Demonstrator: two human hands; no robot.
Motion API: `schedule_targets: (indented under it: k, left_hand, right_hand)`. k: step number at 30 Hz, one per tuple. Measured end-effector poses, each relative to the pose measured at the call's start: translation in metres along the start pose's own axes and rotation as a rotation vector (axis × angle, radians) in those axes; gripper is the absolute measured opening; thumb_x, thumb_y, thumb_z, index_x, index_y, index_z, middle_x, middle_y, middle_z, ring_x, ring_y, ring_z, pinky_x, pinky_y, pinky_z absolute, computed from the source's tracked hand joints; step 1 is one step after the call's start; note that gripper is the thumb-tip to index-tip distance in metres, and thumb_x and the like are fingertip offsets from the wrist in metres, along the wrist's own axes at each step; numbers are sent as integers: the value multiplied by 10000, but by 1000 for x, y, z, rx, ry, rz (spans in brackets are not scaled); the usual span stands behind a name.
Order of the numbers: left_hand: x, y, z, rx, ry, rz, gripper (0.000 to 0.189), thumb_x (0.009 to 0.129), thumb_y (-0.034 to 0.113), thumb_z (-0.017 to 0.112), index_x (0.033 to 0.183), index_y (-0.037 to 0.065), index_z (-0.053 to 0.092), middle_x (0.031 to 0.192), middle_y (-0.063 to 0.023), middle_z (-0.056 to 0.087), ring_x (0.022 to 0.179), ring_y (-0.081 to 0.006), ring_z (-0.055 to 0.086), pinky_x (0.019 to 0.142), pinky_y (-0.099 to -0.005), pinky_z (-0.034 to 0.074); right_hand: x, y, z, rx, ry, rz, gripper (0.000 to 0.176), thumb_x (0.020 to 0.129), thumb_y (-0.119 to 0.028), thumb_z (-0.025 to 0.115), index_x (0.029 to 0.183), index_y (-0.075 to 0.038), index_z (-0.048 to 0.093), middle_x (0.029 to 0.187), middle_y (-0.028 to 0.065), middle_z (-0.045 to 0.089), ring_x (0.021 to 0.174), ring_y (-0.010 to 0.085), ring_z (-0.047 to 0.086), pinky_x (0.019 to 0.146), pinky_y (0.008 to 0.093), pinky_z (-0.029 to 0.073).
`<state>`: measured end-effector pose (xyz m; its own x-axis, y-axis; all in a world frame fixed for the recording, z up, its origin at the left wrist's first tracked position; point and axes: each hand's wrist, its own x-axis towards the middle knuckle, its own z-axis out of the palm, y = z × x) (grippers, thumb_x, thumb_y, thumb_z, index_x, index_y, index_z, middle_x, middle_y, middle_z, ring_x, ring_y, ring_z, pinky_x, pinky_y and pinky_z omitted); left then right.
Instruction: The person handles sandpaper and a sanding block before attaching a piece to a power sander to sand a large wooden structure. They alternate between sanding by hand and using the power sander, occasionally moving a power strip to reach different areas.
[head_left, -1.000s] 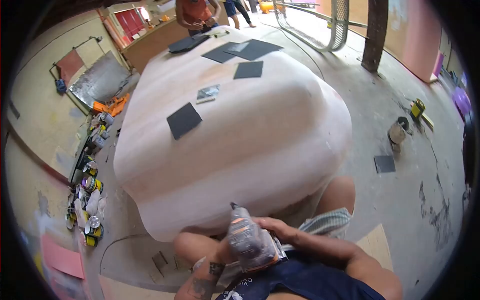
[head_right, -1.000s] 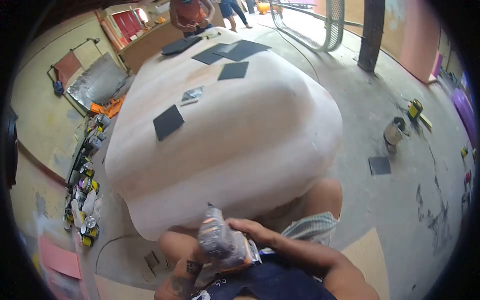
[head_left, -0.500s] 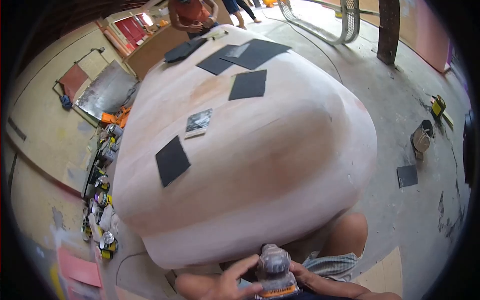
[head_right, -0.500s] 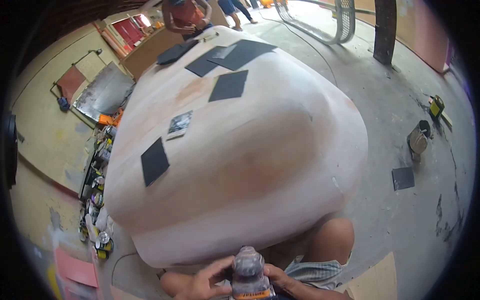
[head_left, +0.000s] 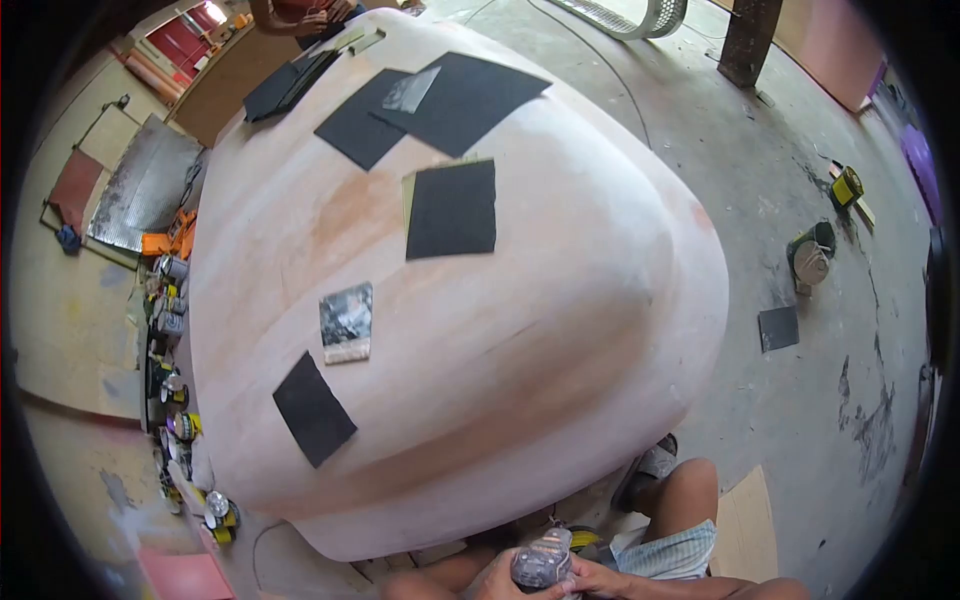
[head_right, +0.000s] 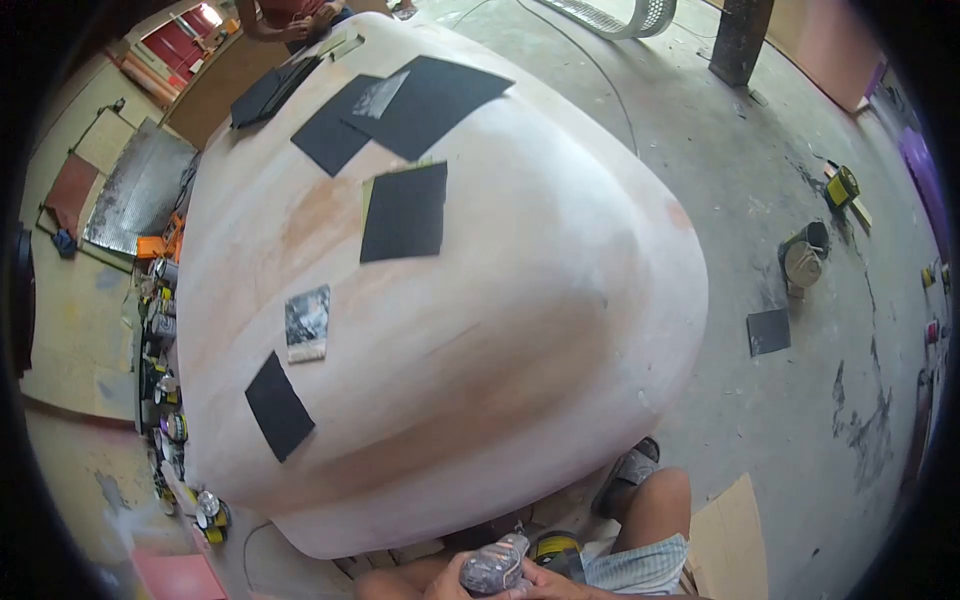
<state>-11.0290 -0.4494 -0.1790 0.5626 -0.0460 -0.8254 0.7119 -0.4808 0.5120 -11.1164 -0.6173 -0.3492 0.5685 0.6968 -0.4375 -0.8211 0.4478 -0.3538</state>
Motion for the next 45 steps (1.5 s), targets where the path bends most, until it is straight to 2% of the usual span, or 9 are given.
schedule_targets:
  k: [5,6,10,16,19,25,32,37,45]
  left_hand:
    - [-54,65,-11,8,-52,31,835,710,383,896,1321,-22,494,1218,-197,631,1121,-288,619,971,-388,493]
    - [-60,66,-2,-43,26,135,618,807,342,823,1254,-1,568,1138,-182,669,1058,-274,649,922,-373,508]
    - [-38,136,-1,-112,-60,73,623,791,306,857,1243,-2,557,1155,-116,672,1043,-184,648,926,-329,525]
    - [-82,278,20,83,-215,370,669,754,267,890,1254,-12,543,1141,-90,662,1046,-148,625,957,-314,499]
    - [-117,321,37,190,-264,452,669,761,247,884,1277,-6,540,1141,-82,660,1071,-144,611,985,-320,476]
    - [-134,349,29,34,-347,472,730,743,354,880,1286,-5,551,1155,-115,666,1084,-175,622,981,-335,481]
    - [-189,355,-3,326,-223,568,714,723,345,888,1272,14,573,1146,-112,670,1075,-191,626,975,-341,487]
    - [-200,332,-35,613,-263,417,655,719,258,862,1263,16,588,1121,-113,679,1048,-191,639,943,-338,503]
    - [-130,228,-96,-21,-507,-92,400,787,95,767,1157,-18,666,1015,-71,716,905,-140,661,862,-300,535]
  right_hand:
    - [-45,18,5,18,77,35,1067,838,-545,750,1596,-103,142,1595,52,309,1448,253,305,1194,420,237]
    - [-43,46,-15,9,82,35,1070,842,-552,742,1600,-108,131,1605,46,297,1455,255,295,1202,421,223]
    - [-68,-198,106,355,49,-2,1048,844,-857,342,1529,-70,254,1542,149,339,1410,288,388,1169,457,326]
    - [-108,-330,116,563,-183,-200,1052,841,-819,463,1538,-61,251,1477,220,441,1353,373,464,1131,520,375]
    - [-142,-367,135,366,121,-489,896,895,-690,555,1493,-67,317,1294,205,575,1236,351,564,1055,514,456]
    - [-195,-390,74,1005,278,-596,432,890,-436,703,1027,-38,608,722,46,653,770,216,647,776,354,540]
    - [-167,-364,72,1021,507,-408,379,936,-393,653,1050,-40,580,643,1,510,560,139,533,599,270,501]
    - [-167,-287,17,870,804,-455,210,1012,-161,473,807,-121,450,604,-5,426,490,114,425,484,261,434]
    - [-176,-137,-2,1310,1399,-296,128,915,-31,515,817,-111,495,570,-23,421,409,98,357,411,259,361]
